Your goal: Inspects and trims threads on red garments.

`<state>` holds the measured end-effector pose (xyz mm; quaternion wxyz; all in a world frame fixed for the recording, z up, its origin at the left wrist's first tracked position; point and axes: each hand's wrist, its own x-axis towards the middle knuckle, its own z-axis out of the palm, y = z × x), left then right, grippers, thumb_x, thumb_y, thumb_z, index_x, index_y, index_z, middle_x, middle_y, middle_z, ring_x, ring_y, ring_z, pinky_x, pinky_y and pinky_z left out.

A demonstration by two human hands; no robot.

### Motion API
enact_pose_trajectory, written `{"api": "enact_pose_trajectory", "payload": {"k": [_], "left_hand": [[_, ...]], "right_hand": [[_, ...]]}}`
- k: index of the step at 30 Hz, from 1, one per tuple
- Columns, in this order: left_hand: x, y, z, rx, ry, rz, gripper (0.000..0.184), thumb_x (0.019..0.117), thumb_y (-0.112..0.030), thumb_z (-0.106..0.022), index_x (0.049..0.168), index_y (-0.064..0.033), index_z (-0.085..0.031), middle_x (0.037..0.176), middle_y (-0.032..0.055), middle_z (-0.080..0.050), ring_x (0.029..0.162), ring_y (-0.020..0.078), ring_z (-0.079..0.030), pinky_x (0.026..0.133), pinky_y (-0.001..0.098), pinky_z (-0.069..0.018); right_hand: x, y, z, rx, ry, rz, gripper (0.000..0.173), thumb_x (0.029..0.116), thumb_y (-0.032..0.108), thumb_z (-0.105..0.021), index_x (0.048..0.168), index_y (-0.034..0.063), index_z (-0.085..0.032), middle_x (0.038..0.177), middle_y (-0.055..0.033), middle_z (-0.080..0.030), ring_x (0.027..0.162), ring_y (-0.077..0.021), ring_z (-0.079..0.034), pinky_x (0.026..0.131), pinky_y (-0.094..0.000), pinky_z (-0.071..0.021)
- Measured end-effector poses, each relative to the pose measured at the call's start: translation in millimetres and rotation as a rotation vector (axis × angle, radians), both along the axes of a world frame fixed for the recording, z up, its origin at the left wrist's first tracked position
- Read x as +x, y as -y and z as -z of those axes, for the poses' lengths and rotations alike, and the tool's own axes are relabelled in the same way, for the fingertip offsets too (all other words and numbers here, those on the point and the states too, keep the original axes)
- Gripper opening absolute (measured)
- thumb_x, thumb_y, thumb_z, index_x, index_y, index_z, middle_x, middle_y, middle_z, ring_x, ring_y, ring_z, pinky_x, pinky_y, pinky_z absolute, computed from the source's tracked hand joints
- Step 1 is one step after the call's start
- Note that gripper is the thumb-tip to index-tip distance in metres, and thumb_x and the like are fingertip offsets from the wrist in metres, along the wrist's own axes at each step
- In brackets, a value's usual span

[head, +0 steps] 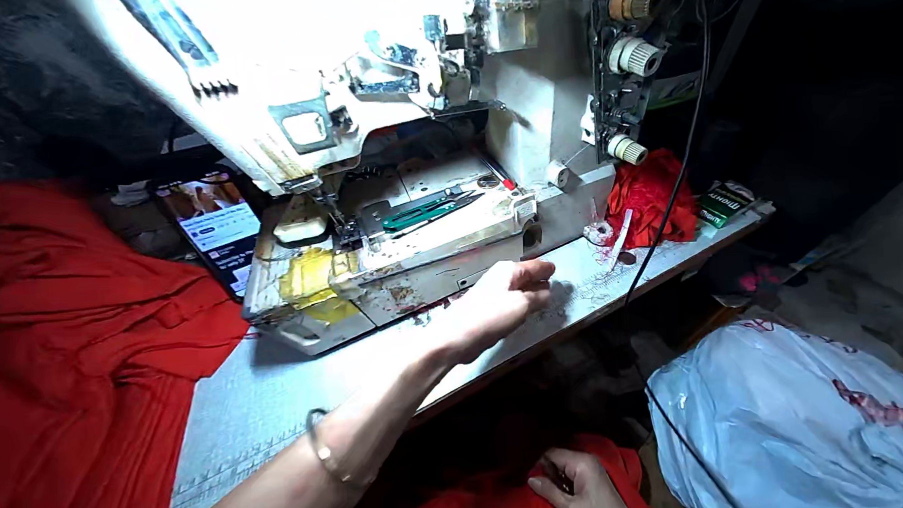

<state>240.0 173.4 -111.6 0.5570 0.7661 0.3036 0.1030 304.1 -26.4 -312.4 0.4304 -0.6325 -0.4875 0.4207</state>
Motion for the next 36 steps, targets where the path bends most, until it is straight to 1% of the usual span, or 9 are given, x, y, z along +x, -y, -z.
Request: {"api": "enact_pose_trajectory", "payload": {"k": [3, 7, 12, 15, 19, 22, 29, 32, 36], "left_hand": [[-39, -14, -1, 0.154, -0.119, 0.018, 0.054, 0.1003, 0.000, -0.055, 0.153, -0.0067, -0.045, 0.147, 0.0120, -0.056, 0.127, 0.0186, -0.059, 0.103, 0.0358, -0.0497], [-101, -27, 10, 0.320, -0.002, -0.111, 0.036, 0.1015, -0.004, -0.058, 0.137, -0.0075, -0.063, 0.128, 0.0052, -0.070, 0.111, 0.0136, -0.070, 0.097, 0.0318, -0.0573], [-137, -13, 48, -0.068, 0.453, -0.257, 0.054, 0.1110, -0.037, -0.031, 0.127, -0.0011, -0.067, 0.126, 0.0143, -0.071, 0.112, 0.0272, -0.071, 0.095, 0.0391, -0.0592], [-137, -10, 69, -0.279, 0.573, -0.324, 0.075, 0.1079, -0.058, -0.015, 0.131, -0.0070, -0.065, 0.131, 0.0113, -0.068, 0.119, 0.0251, -0.067, 0.102, 0.0403, -0.0549], [-137, -5, 74, -0.383, 0.621, -0.413, 0.063, 0.1120, -0.041, -0.018, 0.136, -0.0006, -0.059, 0.132, 0.0157, -0.066, 0.121, 0.0261, -0.066, 0.104, 0.0391, -0.0531], [-142, -7, 75, -0.490, 0.661, -0.358, 0.071, 0.1098, -0.051, -0.012, 0.145, -0.0032, -0.051, 0.141, 0.0154, -0.061, 0.128, 0.0275, -0.061, 0.109, 0.0409, -0.0501], [-147, -6, 69, -0.714, 0.825, -0.382, 0.086, 0.1007, -0.071, -0.010, 0.131, -0.0103, -0.063, 0.119, 0.0085, -0.072, 0.110, 0.0182, -0.070, 0.096, 0.0336, -0.0562], [-153, -9, 74, -0.783, 0.838, -0.378, 0.088, 0.1008, -0.072, -0.015, 0.139, -0.0067, -0.059, 0.132, 0.0175, -0.066, 0.123, 0.0266, -0.064, 0.104, 0.0411, -0.0520], [-176, -9, 62, -0.675, 0.709, -0.318, 0.055, 0.1089, -0.044, -0.035, 0.142, -0.0059, -0.055, 0.137, 0.0141, -0.062, 0.124, 0.0241, -0.062, 0.104, 0.0400, -0.0514]], "right_hand": [[-2, -1, -7, 0.026, 0.082, -0.053, 0.026, 0.0944, 0.013, -0.069, 0.111, -0.0068, -0.072, 0.103, -0.0213, -0.073, 0.093, -0.0293, -0.070, 0.088, -0.0459, -0.0556], [7, 1, -20, 0.111, 0.267, -0.109, 0.042, 0.0846, 0.002, -0.073, 0.127, -0.0015, -0.069, 0.127, -0.0189, -0.068, 0.109, -0.0323, -0.070, 0.092, -0.0521, -0.0577], [9, -18, -49, 0.587, 0.391, 0.154, 0.026, 0.0906, -0.003, -0.054, 0.109, -0.0025, -0.072, 0.102, -0.0141, -0.074, 0.086, -0.0135, -0.071, 0.077, -0.0239, -0.0589], [4, -40, -72, 0.731, 0.500, 0.156, 0.029, 0.0928, 0.002, -0.050, 0.113, 0.0001, -0.071, 0.105, -0.0126, -0.074, 0.086, -0.0147, -0.070, 0.076, -0.0255, -0.0578], [9, -82, -100, 0.739, 0.622, 0.215, 0.044, 0.0881, -0.003, -0.051, 0.129, 0.0014, -0.068, 0.133, -0.0134, -0.067, 0.116, -0.0217, -0.067, 0.095, -0.0337, -0.0560], [8, -114, -115, 0.756, 0.690, 0.127, 0.055, 0.0830, -0.004, -0.054, 0.137, 0.0012, -0.063, 0.149, -0.0154, -0.056, 0.139, -0.0275, -0.052, 0.112, -0.0404, -0.0463], [-41, -144, -130, 0.846, 0.590, -0.251, 0.055, 0.0847, -0.004, -0.056, 0.140, 0.0008, -0.061, 0.150, -0.0156, -0.055, 0.143, -0.0234, -0.049, 0.117, -0.0388, -0.0417], [-53, -150, -109, 0.807, 0.671, -0.415, 0.055, 0.0868, -0.007, -0.055, 0.139, 0.0074, -0.064, 0.149, -0.0107, -0.057, 0.145, -0.0248, -0.047, 0.119, -0.0431, -0.0387], [-42, -142, -95, 0.737, 0.843, -0.435, 0.052, 0.0908, -0.005, -0.054, 0.138, 0.0147, -0.067, 0.148, -0.0061, -0.059, 0.142, -0.0216, -0.050, 0.119, -0.0443, -0.0407]]}}
